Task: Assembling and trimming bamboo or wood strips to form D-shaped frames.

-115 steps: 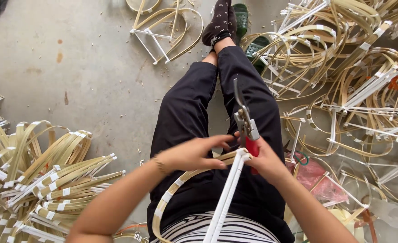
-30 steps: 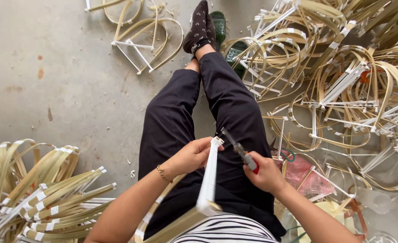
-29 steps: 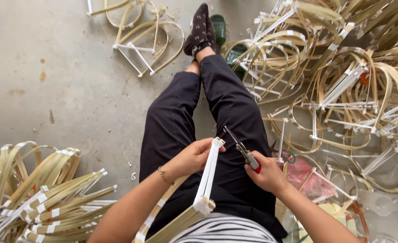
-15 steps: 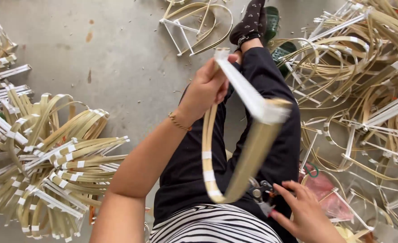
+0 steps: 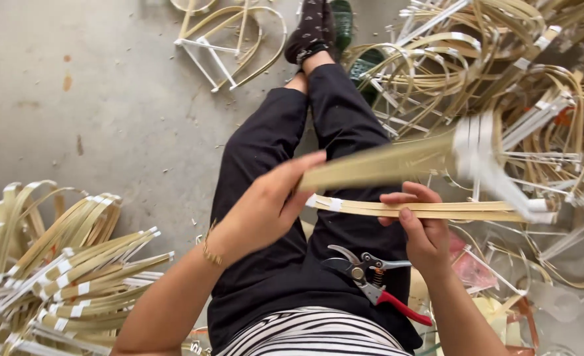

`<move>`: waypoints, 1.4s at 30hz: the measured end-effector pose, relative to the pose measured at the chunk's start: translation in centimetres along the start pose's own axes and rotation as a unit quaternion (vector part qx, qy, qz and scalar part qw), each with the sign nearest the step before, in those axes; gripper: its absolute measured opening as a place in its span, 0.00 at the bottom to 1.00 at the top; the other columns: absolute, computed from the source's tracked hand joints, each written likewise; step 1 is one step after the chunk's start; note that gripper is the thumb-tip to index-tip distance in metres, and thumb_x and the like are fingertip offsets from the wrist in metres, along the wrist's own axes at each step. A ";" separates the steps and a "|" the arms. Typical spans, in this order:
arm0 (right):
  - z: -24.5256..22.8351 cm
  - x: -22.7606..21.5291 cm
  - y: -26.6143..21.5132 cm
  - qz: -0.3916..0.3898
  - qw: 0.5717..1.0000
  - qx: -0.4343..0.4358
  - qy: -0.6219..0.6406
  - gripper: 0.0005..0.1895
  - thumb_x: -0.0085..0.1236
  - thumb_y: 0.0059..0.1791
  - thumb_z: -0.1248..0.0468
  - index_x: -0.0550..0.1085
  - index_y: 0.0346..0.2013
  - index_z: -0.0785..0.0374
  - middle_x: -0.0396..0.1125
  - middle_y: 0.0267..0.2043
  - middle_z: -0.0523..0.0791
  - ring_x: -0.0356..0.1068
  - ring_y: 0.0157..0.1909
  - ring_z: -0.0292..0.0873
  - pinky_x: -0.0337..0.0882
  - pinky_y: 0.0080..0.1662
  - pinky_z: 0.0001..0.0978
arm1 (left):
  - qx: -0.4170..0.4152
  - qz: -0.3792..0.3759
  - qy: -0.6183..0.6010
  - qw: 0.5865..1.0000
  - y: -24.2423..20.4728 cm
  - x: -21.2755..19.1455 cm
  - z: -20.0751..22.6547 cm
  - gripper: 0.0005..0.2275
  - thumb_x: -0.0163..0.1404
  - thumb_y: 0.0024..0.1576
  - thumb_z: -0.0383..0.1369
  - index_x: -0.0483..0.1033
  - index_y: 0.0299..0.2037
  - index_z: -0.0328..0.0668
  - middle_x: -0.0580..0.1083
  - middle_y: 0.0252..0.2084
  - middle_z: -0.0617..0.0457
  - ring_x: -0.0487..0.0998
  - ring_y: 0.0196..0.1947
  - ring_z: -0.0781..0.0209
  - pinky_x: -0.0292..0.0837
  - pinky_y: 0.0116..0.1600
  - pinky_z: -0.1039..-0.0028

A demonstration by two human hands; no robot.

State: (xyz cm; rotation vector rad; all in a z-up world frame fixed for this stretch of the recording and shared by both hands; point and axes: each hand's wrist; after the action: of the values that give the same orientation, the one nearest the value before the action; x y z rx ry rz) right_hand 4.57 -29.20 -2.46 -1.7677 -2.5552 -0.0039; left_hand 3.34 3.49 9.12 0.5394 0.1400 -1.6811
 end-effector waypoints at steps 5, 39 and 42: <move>-1.2 0.6 1.1 0.004 1.000 0.000 0.009 0.18 0.40 0.60 0.69 0.60 0.65 0.72 0.70 0.55 0.57 0.73 0.56 0.46 0.73 0.60 0.40 | -0.045 -0.032 -0.006 0.998 -1.0 0.7 1.5 0.24 0.52 0.58 0.21 0.66 0.66 0.40 0.78 0.52 0.44 0.82 0.50 0.50 0.77 0.55 0.69; 18.3 -7.0 25.7 0.079 0.962 0.255 -0.047 0.21 0.60 0.52 0.57 0.68 0.57 0.57 0.69 0.47 0.46 0.71 0.40 0.39 0.73 0.40 0.34 | -0.244 0.089 0.460 0.849 -2.6 4.4 -18.7 0.26 0.53 0.55 0.51 0.74 0.60 0.46 0.69 0.65 0.47 0.63 0.68 0.45 0.55 0.68 0.46; 6.9 -4.8 22.7 -0.019 0.944 0.193 -0.267 0.14 0.59 0.52 0.57 0.76 0.50 0.60 0.72 0.38 0.41 0.71 0.40 0.38 0.72 0.45 0.34 | -0.232 0.106 0.476 0.842 -2.6 4.9 -18.5 0.26 0.53 0.55 0.52 0.75 0.60 0.47 0.68 0.65 0.48 0.63 0.68 0.44 0.55 0.69 0.48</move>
State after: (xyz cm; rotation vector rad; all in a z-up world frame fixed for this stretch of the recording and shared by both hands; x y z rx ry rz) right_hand 27.36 -25.54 -9.87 -1.7338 -2.6472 1.0329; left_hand 5.39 6.77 -9.77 0.9313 1.1379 -0.9715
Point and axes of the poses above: each hand's wrist, its own y-axis towards the middle knuckle, its own x-axis out of the palm, z = x × y
